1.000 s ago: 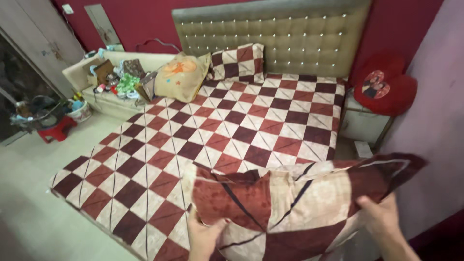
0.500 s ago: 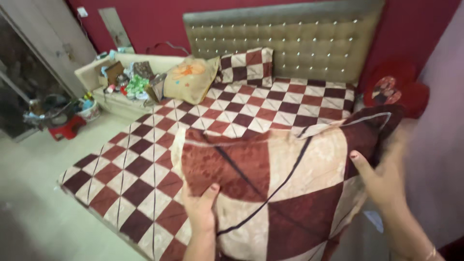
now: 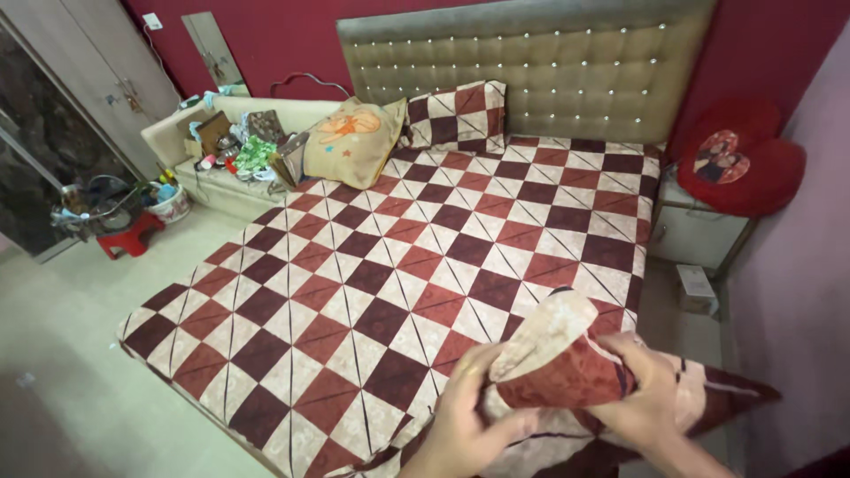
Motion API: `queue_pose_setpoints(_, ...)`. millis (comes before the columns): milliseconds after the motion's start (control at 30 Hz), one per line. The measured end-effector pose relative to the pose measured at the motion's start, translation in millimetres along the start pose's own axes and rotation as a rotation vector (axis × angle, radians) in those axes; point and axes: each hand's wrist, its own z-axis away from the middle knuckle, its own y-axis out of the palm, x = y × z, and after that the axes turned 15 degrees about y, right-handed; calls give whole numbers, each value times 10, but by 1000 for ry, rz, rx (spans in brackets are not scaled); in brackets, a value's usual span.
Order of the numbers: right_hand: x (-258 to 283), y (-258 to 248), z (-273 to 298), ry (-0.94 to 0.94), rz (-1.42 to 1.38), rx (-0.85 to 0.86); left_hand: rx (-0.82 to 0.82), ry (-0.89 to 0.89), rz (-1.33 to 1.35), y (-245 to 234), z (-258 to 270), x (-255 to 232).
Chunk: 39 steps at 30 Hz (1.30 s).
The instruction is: The person puts a pillowcase onto a pillow, places the pillow near the headboard, and smooths and tucks the bedsheet along the mattress.
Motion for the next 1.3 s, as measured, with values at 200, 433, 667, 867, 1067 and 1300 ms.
queue_pose_setpoints(200,-215,-74,-124,6,-416,-200,-164,-300,36,-274,1085,787)
queue_pose_setpoints(433,-29,-169,-194,-39,-995,-330,-358,-617,204,-48,2573,1707)
queue_pose_setpoints(667,-306,-314,-591,-117,-702,-357,-453,-679,344,-74,2973,2003)
queue_pose_setpoints(867,209,-558,-654,-132,-963,-389,-498,-691,399,-81,3236,1992)
queue_pose_setpoints(1067,459,-398,-1059,-135,-796,-266,-528,-617,417,-69,3179,2004)
queue_pose_setpoints(1300,814,406,-1679,-325,-56,-55,-720,-482,478,59,3161,1962)
